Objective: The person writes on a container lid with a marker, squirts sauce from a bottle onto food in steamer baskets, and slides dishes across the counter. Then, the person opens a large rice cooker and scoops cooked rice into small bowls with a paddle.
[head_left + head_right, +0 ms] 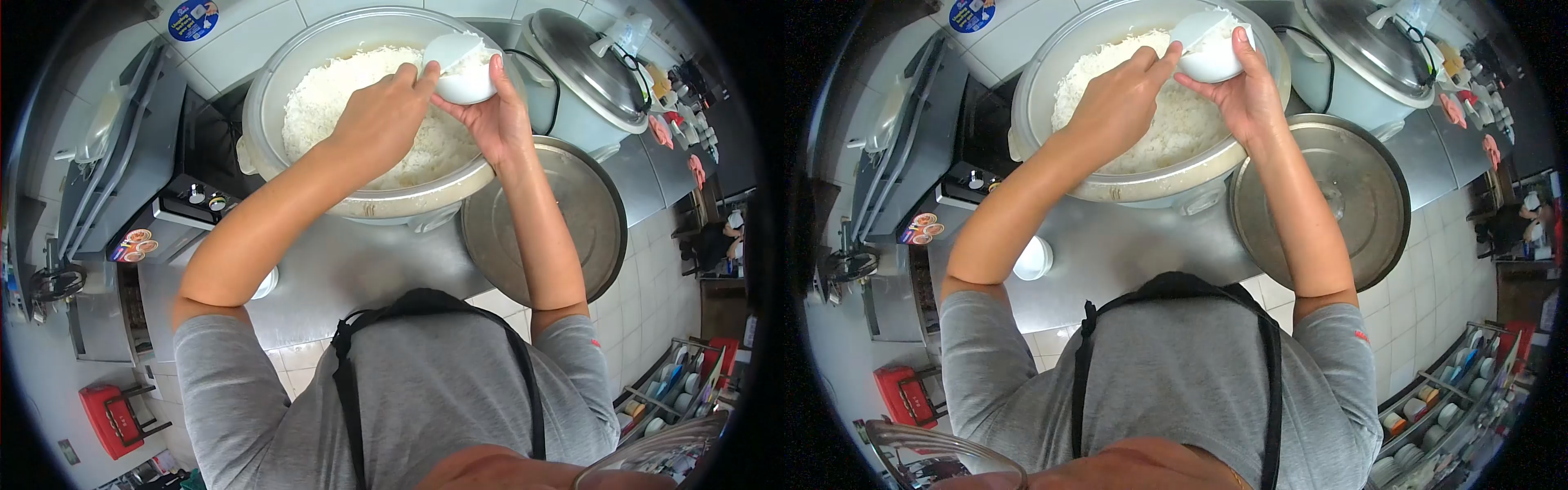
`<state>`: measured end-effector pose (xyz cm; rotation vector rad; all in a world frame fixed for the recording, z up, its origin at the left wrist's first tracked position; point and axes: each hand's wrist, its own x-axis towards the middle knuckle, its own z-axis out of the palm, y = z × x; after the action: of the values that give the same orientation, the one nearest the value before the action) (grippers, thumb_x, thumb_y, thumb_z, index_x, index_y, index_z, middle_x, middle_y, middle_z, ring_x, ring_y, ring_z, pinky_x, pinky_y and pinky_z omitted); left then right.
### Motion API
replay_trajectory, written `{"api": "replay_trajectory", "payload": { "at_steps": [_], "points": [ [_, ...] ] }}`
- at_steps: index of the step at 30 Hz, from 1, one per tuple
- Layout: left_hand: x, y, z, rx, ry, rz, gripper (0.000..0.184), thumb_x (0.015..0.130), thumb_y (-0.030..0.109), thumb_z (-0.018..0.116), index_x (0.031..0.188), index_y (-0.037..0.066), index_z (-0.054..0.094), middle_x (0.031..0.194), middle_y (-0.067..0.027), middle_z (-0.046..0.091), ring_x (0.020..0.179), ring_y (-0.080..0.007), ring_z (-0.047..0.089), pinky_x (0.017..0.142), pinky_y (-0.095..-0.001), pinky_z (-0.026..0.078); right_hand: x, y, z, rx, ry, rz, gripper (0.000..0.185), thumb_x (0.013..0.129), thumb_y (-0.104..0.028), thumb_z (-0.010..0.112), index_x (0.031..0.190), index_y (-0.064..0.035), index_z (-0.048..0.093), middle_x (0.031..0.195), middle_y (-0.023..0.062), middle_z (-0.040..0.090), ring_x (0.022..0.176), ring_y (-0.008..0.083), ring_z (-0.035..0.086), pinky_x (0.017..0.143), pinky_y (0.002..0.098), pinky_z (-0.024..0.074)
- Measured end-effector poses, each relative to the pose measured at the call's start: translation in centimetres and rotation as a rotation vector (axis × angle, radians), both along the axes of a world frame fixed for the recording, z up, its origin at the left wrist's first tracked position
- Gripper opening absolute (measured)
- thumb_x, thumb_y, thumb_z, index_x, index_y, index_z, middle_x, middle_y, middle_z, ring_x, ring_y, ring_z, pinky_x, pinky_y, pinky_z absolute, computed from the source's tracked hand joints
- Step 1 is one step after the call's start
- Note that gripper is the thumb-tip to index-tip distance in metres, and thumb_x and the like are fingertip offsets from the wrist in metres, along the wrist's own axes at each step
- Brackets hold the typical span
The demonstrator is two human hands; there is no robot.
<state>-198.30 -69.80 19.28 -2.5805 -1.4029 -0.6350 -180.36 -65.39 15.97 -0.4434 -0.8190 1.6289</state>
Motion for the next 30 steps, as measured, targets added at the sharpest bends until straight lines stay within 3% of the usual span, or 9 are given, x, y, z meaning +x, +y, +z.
{"api": "replay_trajectory", "payload": {
  "at_steps": [3,6,9,13,16,21,25,28,30],
  "points": [
    [-0.9,0.5,-0.5,-0.016,-0.049,-0.097,0.065,0.077,-0.007,0.056,0.140,0.007,0.048,0.095,-0.0126,0.053,0.083,-0.0290,0.061,0.066,-0.0372,0.051,0.0,0.0,-0.2,0.023,-0.028,-0.009,0.054,0.096,-0.041,0.055,0.131,-0.0008,0.045,0.128,0.0166,0.053,0.118,0.0301,0.056,0.093,0.0521,0.0551],
    [-2.9,2.0,0.3,-0.136,-0.145,-0.209,0.063,0.077,-0.006,0.057,0.138,0.011,0.053,0.096,-0.0097,0.059,0.076,-0.0214,0.060,0.062,-0.0311,0.048,0.0,-0.2,0.2,0.031,-0.022,0.033,0.057,0.098,-0.039,0.050,0.135,0.0023,0.036,0.133,0.0201,0.048,0.123,0.0345,0.052,0.097,0.0570,0.0515],
    [-4.1,2.4,3.7,-0.771,-0.717,-0.108,0.054,0.077,-0.002,0.056,0.128,0.016,0.063,0.096,-0.0117,0.065,0.080,-0.0265,0.064,0.067,-0.0366,0.050,-0.1,-0.4,0.5,0.096,0.027,0.034,0.058,0.097,-0.040,0.050,0.135,0.0017,0.037,0.133,0.0208,0.048,0.122,0.0357,0.053,0.098,0.0592,0.0503],
    [-3.5,1.4,2.1,-0.109,-0.474,-0.035,0.050,0.078,-0.002,0.054,0.121,0.021,0.068,0.090,-0.0093,0.069,0.076,-0.0277,0.065,0.069,-0.0380,0.051,-0.1,-0.7,0.9,0.104,0.045,0.021,0.060,0.096,-0.042,0.051,0.135,0.0015,0.037,0.134,0.0218,0.049,0.122,0.0378,0.053,0.099,0.0595,0.0492],
    [-3.3,0.9,1.9,-0.004,-0.348,0.012,0.056,0.080,-0.004,0.059,0.128,0.024,0.063,0.090,-0.0030,0.067,0.063,-0.0165,0.054,0.060,-0.0282,0.045,0.0,-0.6,0.8,0.113,0.055,0.028,0.061,0.096,-0.042,0.050,0.135,0.0026,0.036,0.134,0.0232,0.048,0.123,0.0392,0.052,0.099,0.0583,0.0497],
    [-2.3,-0.6,1.1,0.137,-0.287,0.019,0.055,0.083,-0.003,0.059,0.130,0.026,0.060,0.096,-0.0034,0.064,0.073,-0.0223,0.061,0.063,-0.0338,0.049,-0.1,-0.5,0.6,0.100,0.051,0.009,0.060,0.099,-0.044,0.047,0.136,0.0020,0.036,0.131,0.0199,0.051,0.122,0.0343,0.054,0.097,0.0575,0.0518],
    [-1.6,-0.9,-0.2,0.232,-0.214,0.026,0.055,0.076,-0.005,0.060,0.124,0.022,0.065,0.094,-0.0030,0.062,0.078,-0.0237,0.063,0.066,-0.0360,0.052,-0.3,-0.4,0.5,0.142,0.003,-0.011,0.070,0.097,-0.052,0.046,0.138,0.0037,0.032,0.135,0.0243,0.046,0.122,0.0397,0.053,0.098,0.0534,0.0529],
    [-1.9,-0.1,-1.0,0.319,-0.137,0.043,0.064,0.079,-0.007,0.057,0.130,0.031,0.059,0.099,-0.0004,0.062,0.083,-0.0218,0.064,0.065,-0.0356,0.052,-0.2,-0.5,0.6,0.152,-0.018,0.020,0.071,0.098,-0.053,0.044,0.138,0.0033,0.031,0.135,0.0239,0.046,0.121,0.0400,0.053,0.098,0.0522,0.0533],
    [-1.9,0.6,-0.9,0.338,-0.114,0.031,0.066,0.078,-0.008,0.057,0.130,0.032,0.060,0.098,-0.0002,0.062,0.083,-0.0223,0.063,0.066,-0.0351,0.052,-0.2,-0.6,0.7,0.150,-0.020,0.049,0.071,0.098,-0.054,0.042,0.139,0.0031,0.031,0.136,0.0238,0.045,0.121,0.0415,0.053,0.097,0.0518,0.0535]
  ]
}}
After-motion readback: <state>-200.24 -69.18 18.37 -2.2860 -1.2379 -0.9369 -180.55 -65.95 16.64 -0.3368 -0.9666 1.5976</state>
